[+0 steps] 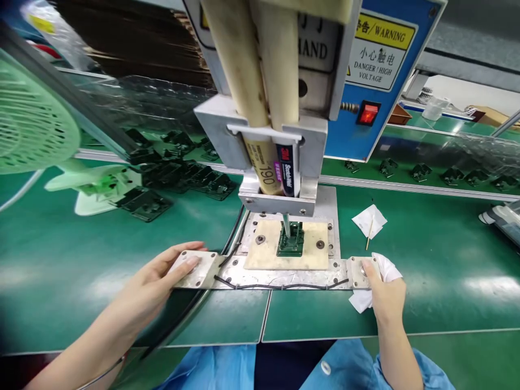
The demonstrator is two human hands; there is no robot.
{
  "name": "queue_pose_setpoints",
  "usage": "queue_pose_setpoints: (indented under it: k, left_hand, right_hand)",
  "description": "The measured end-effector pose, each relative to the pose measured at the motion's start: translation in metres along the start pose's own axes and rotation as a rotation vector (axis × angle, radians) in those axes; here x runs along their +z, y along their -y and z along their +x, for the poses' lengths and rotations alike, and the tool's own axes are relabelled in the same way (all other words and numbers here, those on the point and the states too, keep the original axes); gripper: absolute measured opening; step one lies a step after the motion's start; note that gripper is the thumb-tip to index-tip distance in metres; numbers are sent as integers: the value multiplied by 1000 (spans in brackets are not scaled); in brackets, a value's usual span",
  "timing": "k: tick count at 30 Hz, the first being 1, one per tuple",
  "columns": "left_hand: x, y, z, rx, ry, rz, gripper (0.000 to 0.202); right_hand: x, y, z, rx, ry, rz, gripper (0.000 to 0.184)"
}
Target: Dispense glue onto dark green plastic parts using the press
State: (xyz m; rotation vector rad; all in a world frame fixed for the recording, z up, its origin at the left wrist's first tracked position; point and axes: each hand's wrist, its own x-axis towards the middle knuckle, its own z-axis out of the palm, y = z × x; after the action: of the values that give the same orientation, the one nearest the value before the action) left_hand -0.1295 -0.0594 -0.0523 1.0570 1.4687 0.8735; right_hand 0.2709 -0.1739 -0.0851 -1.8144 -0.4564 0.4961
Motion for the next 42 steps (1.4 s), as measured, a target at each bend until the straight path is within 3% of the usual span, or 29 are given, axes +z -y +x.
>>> queue_pose_setpoints:
  k: [6, 24, 32, 42]
  left_hand:
    - [13, 9, -2, 91, -183, 39, 77]
    - [14, 7, -5, 107, -184, 113, 69]
    - [16, 4, -5, 96, -214, 97, 74]
    - [13, 8, -3, 108, -188, 77, 69]
  right_hand:
    - [1, -10, -1, -65, -58, -2, 63]
    - [-2, -17, 3, -95, -67, -14, 63]
    - [-1, -11, 1, -41, -87, 2, 64]
    - [-1, -13, 1, -99, -62, 16, 59]
